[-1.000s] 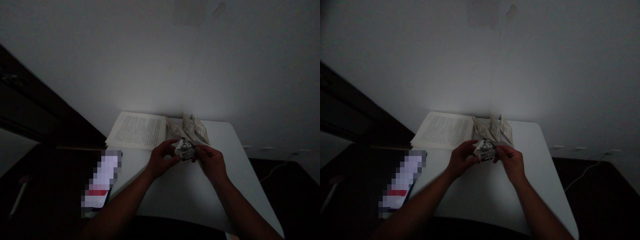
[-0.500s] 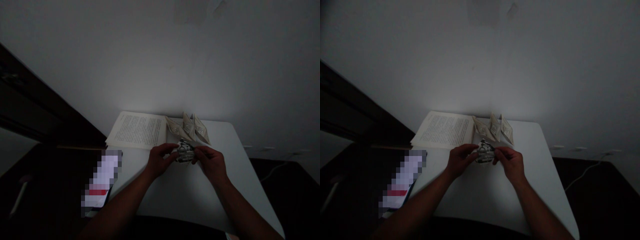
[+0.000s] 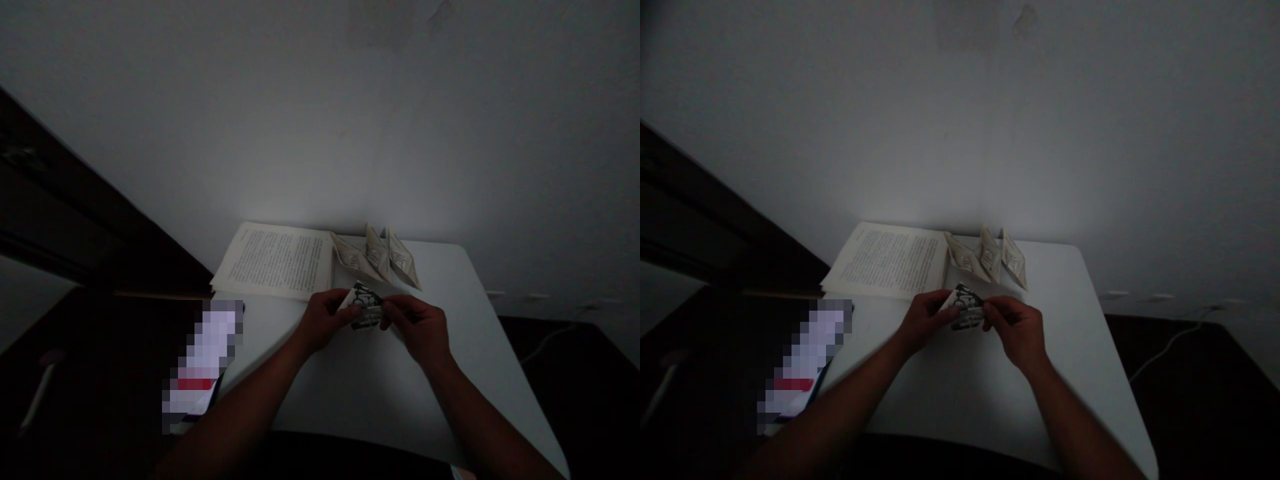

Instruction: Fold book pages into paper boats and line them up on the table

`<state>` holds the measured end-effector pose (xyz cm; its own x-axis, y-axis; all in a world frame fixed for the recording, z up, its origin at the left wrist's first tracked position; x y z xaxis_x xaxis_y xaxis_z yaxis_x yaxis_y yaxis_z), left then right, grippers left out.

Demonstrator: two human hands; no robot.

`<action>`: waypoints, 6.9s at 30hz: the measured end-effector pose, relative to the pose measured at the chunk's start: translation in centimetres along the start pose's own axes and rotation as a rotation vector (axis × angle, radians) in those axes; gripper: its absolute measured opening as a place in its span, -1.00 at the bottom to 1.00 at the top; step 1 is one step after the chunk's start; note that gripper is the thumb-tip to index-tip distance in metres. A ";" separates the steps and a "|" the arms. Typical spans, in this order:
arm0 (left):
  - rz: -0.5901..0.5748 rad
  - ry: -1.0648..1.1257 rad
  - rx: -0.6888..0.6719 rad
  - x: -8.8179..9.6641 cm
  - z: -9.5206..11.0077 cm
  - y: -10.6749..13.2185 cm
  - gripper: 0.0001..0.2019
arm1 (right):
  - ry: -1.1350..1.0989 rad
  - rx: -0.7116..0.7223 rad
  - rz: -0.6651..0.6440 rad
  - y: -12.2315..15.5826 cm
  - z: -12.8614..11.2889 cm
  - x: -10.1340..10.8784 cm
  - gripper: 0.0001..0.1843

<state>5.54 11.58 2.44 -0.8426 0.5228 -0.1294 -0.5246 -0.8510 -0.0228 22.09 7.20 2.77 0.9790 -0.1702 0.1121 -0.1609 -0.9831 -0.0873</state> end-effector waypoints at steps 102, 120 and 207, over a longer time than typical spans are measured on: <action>0.149 -0.511 -0.673 0.0 4.6 1.9 -0.83 | -0.644 -0.171 -0.046 -0.8 2.0 -0.6 -0.88; 0.276 -0.248 -0.329 2.0 2.5 1.1 -0.83 | -0.407 -0.111 -0.151 -0.4 2.4 -0.9 -0.84; -0.111 -0.324 0.057 -1.6 -0.3 0.5 -0.73 | -0.037 0.000 -0.208 -0.3 0.0 -1.4 -0.85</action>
<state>6.62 10.33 2.32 -0.7704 0.6079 0.1923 -0.6133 -0.7890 0.0374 20.80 7.71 2.68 0.9950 0.0388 0.0916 0.0450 -0.9968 -0.0666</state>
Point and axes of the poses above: each hand's wrist, its own y-axis away from the middle knuckle, its own x-axis out of the back of the hand, z = x × y, the point moved 7 cm from there along -y, towards the middle knuckle, and after that the axes turned 4 degrees about -z, right-handed, at the moved point
